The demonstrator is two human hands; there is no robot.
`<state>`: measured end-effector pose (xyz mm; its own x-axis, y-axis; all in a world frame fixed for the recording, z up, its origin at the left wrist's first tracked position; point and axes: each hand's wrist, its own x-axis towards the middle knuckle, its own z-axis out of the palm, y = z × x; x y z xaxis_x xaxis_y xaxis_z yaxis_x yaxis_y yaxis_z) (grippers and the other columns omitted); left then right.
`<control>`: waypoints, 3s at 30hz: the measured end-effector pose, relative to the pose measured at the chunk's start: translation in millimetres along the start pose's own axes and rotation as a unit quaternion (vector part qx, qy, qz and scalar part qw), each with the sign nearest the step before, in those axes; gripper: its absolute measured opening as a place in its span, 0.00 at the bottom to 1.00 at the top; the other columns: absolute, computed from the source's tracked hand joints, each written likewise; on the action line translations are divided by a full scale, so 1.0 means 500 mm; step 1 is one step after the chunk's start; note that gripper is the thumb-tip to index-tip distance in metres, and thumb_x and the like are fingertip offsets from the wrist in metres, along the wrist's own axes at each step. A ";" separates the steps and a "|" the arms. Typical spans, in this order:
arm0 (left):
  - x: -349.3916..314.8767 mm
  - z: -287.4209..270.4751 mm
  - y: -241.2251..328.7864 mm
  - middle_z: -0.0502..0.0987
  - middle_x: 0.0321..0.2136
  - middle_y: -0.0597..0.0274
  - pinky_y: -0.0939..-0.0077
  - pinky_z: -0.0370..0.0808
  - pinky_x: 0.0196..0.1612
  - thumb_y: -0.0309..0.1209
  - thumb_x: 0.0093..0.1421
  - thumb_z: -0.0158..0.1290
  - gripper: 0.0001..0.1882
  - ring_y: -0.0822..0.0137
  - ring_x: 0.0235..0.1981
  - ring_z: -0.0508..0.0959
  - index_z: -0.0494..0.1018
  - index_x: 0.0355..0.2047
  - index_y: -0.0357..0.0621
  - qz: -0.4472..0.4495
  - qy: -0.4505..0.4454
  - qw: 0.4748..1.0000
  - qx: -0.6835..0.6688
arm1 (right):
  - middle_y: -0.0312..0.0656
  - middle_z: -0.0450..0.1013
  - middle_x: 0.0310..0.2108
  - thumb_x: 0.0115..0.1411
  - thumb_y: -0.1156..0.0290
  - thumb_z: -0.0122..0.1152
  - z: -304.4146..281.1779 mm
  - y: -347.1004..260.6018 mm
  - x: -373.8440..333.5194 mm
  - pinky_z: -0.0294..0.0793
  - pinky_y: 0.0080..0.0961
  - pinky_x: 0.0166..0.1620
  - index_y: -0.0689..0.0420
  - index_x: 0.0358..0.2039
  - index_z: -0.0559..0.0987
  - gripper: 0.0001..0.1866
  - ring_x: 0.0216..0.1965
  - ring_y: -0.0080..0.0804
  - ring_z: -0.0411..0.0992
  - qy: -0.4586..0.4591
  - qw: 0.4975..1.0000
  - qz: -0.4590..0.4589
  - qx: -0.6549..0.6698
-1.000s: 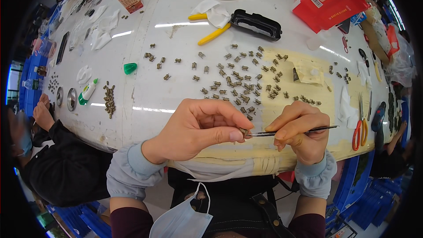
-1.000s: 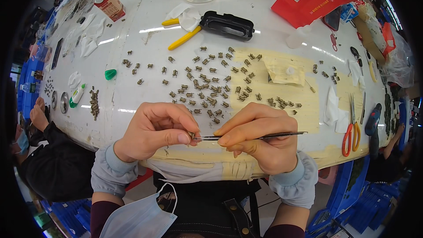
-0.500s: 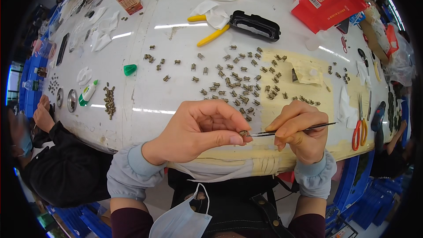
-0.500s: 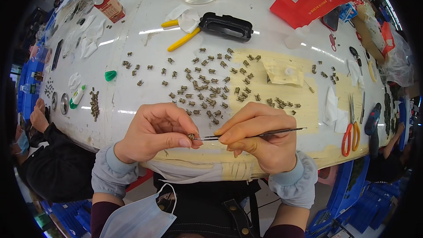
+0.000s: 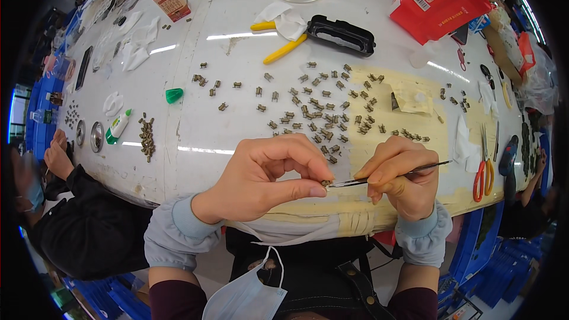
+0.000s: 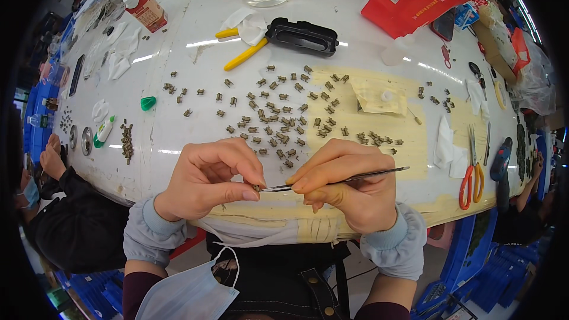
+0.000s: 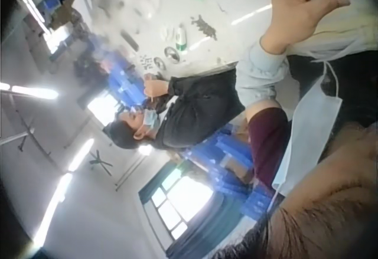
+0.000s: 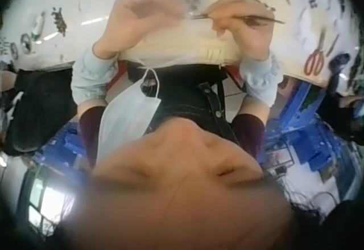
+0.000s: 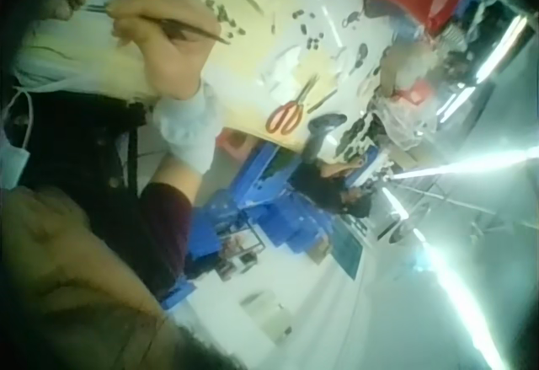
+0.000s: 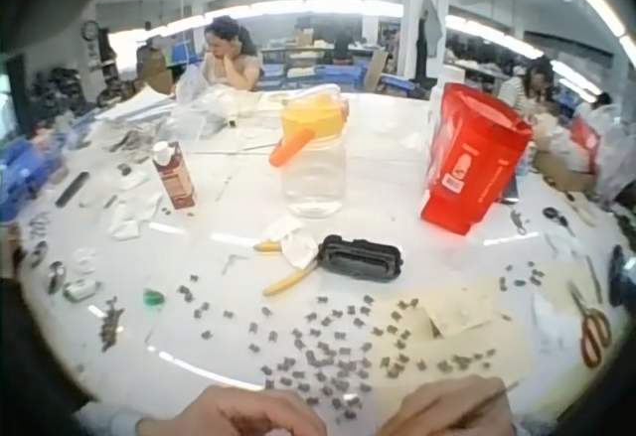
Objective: The person holds miniature model pieces by hand and attaches small components onto them using tweezers.
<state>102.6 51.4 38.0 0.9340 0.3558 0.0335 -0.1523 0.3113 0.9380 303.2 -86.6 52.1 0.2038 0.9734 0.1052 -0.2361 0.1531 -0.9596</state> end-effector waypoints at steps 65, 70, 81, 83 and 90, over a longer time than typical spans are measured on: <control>-0.004 0.010 0.000 0.78 0.35 0.52 0.74 0.74 0.42 0.12 0.50 0.59 0.13 0.66 0.37 0.78 0.76 0.37 0.32 0.017 0.048 0.998 0.038 | 0.48 0.72 0.30 0.56 0.76 0.63 -0.006 0.029 0.005 0.72 0.19 0.24 0.69 0.35 0.79 0.09 0.22 0.27 0.72 0.020 0.996 -0.014 0.085; 0.002 0.001 0.020 0.77 0.34 0.57 0.77 0.77 0.43 0.14 0.54 0.57 0.13 0.68 0.39 0.80 0.73 0.41 0.32 -0.018 0.111 0.994 -0.005 | 0.46 0.73 0.29 0.53 0.77 0.65 0.007 0.019 0.003 0.70 0.19 0.25 0.67 0.33 0.80 0.08 0.22 0.26 0.70 0.034 0.999 0.021 0.000; 0.002 -0.009 0.014 0.78 0.36 0.58 0.77 0.77 0.44 0.15 0.54 0.58 0.14 0.69 0.40 0.79 0.73 0.42 0.33 0.010 0.145 0.989 -0.030 | 0.41 0.74 0.30 0.48 0.84 0.66 0.082 0.068 0.031 0.72 0.23 0.32 0.59 0.35 0.83 0.12 0.29 0.32 0.74 -0.162 0.941 -0.063 -0.291; -0.002 -0.009 0.015 0.78 0.36 0.57 0.78 0.77 0.44 0.16 0.54 0.58 0.14 0.69 0.40 0.79 0.73 0.42 0.33 0.014 0.144 0.989 -0.038 | 0.41 0.74 0.30 0.48 0.84 0.66 0.091 0.074 0.033 0.73 0.24 0.32 0.59 0.35 0.82 0.12 0.29 0.33 0.74 -0.177 0.936 -0.075 -0.294; 0.000 -0.011 0.016 0.78 0.36 0.56 0.78 0.76 0.43 0.17 0.55 0.58 0.14 0.71 0.38 0.79 0.73 0.42 0.32 0.014 0.120 0.992 -0.047 | 0.42 0.75 0.33 0.48 0.84 0.66 0.100 0.093 0.031 0.76 0.26 0.35 0.59 0.37 0.82 0.14 0.31 0.35 0.75 -0.204 0.926 -0.096 -0.302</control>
<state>99.8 58.6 43.6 0.8263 0.5622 -0.0338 -0.2176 0.3742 0.9015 247.7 -55.6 22.3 -0.2192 0.9401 0.2610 0.3675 0.3273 -0.8705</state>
